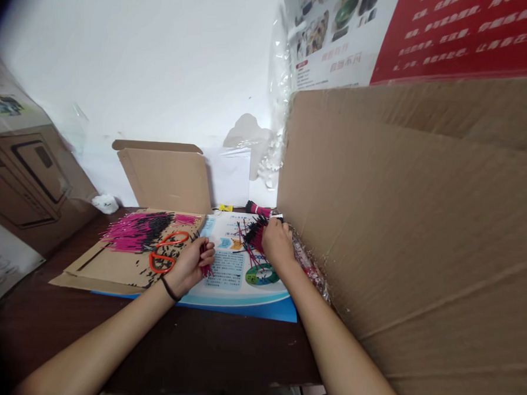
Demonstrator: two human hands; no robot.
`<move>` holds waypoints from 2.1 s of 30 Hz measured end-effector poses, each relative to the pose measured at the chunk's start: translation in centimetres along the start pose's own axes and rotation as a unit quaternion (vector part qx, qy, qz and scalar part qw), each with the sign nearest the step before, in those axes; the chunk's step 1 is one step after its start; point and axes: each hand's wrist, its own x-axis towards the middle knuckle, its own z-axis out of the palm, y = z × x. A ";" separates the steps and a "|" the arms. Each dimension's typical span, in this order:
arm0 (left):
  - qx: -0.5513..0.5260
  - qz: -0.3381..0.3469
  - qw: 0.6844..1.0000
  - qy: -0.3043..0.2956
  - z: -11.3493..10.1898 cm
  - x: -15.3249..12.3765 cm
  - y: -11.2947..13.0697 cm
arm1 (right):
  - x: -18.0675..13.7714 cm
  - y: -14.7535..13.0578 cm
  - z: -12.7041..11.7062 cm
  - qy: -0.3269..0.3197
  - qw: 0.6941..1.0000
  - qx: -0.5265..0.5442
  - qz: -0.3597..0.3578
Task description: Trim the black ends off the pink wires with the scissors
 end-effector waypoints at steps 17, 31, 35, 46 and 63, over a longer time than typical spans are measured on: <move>0.162 0.078 0.981 -0.071 0.4 -0.9 -0.8 | -2.3 -4.4 1.4 -0.154 0.824 0.538 -0.087; 0.052 0.147 0.987 0.028 0.6 0.2 -0.8 | -2.5 -4.6 1.6 -0.137 0.824 0.549 -0.008; 0.049 0.111 0.992 0.030 0.8 0.0 -0.8 | -2.8 -4.9 1.2 -0.161 0.798 0.580 -0.022; 0.169 0.160 0.971 -0.045 0.2 -0.3 -1.2 | -3.4 -5.4 1.2 -0.170 0.810 0.561 -0.026; 0.038 0.188 0.977 0.096 0.7 -0.2 -0.1 | -2.3 -4.2 0.6 -0.059 0.863 0.502 0.020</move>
